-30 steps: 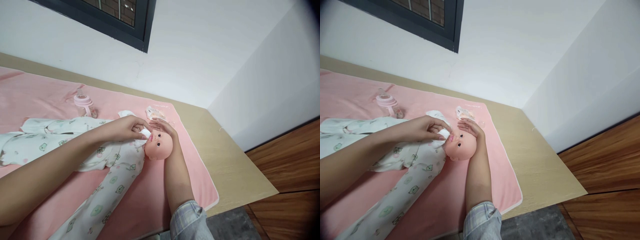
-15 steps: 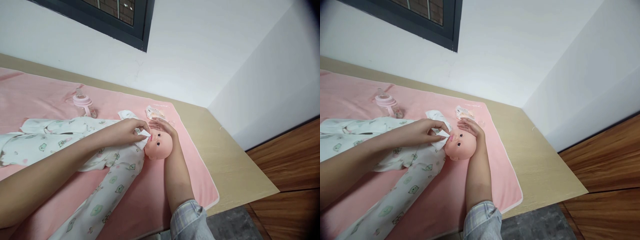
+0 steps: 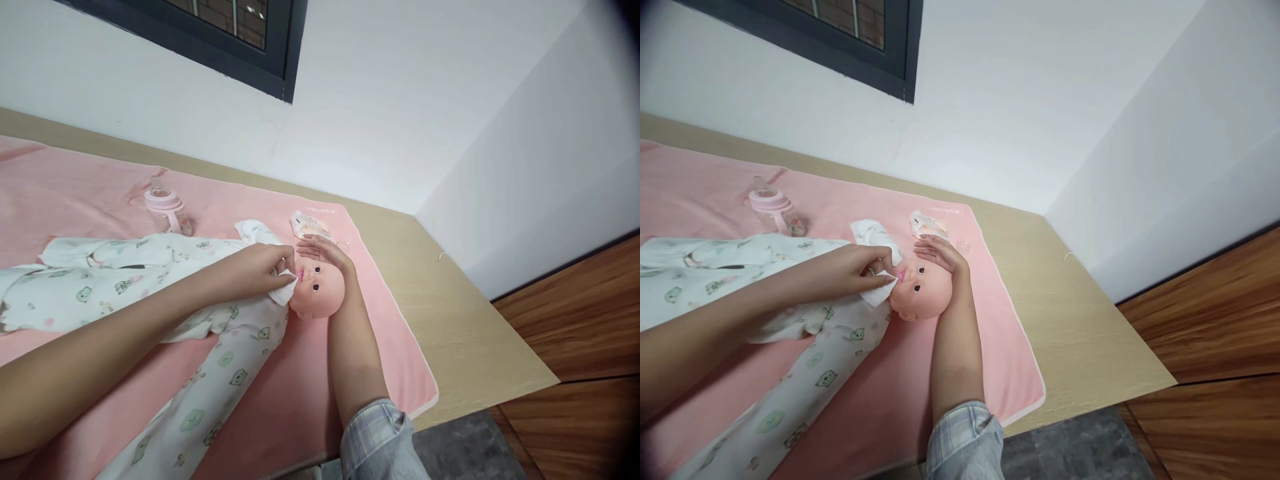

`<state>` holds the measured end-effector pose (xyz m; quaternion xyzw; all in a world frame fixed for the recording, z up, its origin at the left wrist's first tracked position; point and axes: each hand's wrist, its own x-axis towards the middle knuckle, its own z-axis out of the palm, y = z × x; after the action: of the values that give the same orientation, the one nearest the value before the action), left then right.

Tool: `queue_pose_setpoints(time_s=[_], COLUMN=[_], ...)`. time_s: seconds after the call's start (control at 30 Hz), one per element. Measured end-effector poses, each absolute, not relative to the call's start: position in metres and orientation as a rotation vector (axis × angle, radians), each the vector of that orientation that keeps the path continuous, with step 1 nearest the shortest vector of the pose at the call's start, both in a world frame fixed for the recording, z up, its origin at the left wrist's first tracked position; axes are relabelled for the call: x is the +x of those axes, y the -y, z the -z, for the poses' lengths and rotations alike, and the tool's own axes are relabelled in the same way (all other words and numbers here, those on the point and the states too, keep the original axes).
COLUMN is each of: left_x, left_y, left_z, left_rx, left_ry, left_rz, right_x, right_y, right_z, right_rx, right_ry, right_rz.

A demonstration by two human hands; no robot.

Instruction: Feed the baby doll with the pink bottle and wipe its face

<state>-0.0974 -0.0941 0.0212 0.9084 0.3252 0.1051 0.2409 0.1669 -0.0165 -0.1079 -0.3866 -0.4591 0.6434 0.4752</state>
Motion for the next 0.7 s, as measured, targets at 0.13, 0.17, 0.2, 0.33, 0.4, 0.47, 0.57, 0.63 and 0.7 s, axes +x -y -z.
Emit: queue_pose_setpoints(time_s=[0.13,0.17,0.2,0.33,0.4,0.47,0.57,0.63,0.7], left_x=[-0.095,-0.0946,-0.0941,-0.0926,-0.0923,-0.0925,-0.093,-0.0931,-0.0933], left_y=[0.0957,0.0956,0.0955,0.0956,0.0959,0.096,0.096,0.0959,0.0958], left_z=[-0.0197,-0.0194,-0.0189,-0.017,-0.0163,-0.016,-0.0159,-0.0156,-0.0148], left_rx=[2.49,2.492,2.496,2.544,2.558,2.556,2.552,2.566,2.582], left_ry=[-0.884,-0.883,-0.883,-0.875,-0.878,-0.886,-0.903,-0.913,-0.922], left_rz=[-0.286,-0.285,-0.283,-0.285,-0.296,-0.31,-0.323,-0.315,-0.307], right_x=[0.1662,0.1659,0.1655,0.164,0.1636,0.1634,0.1625,0.1618,0.1615], right_y=[0.0189,0.0192,0.0194,0.0202,0.0208,0.0219,0.0237,0.0244,0.0244], right_z=[0.1087,0.1086,0.1082,0.1057,0.1045,0.1033,0.1012,0.1002,0.1002], right_rx=[-0.945,-0.944,-0.942,-0.972,-0.982,-0.973,-0.988,-1.015,-1.02], right_ry=[1.139,1.138,1.136,1.104,1.096,1.109,1.104,1.085,1.082], right_rz=[-1.545,-1.544,-1.543,-1.555,-1.559,-1.562,-1.552,-1.544,-1.548])
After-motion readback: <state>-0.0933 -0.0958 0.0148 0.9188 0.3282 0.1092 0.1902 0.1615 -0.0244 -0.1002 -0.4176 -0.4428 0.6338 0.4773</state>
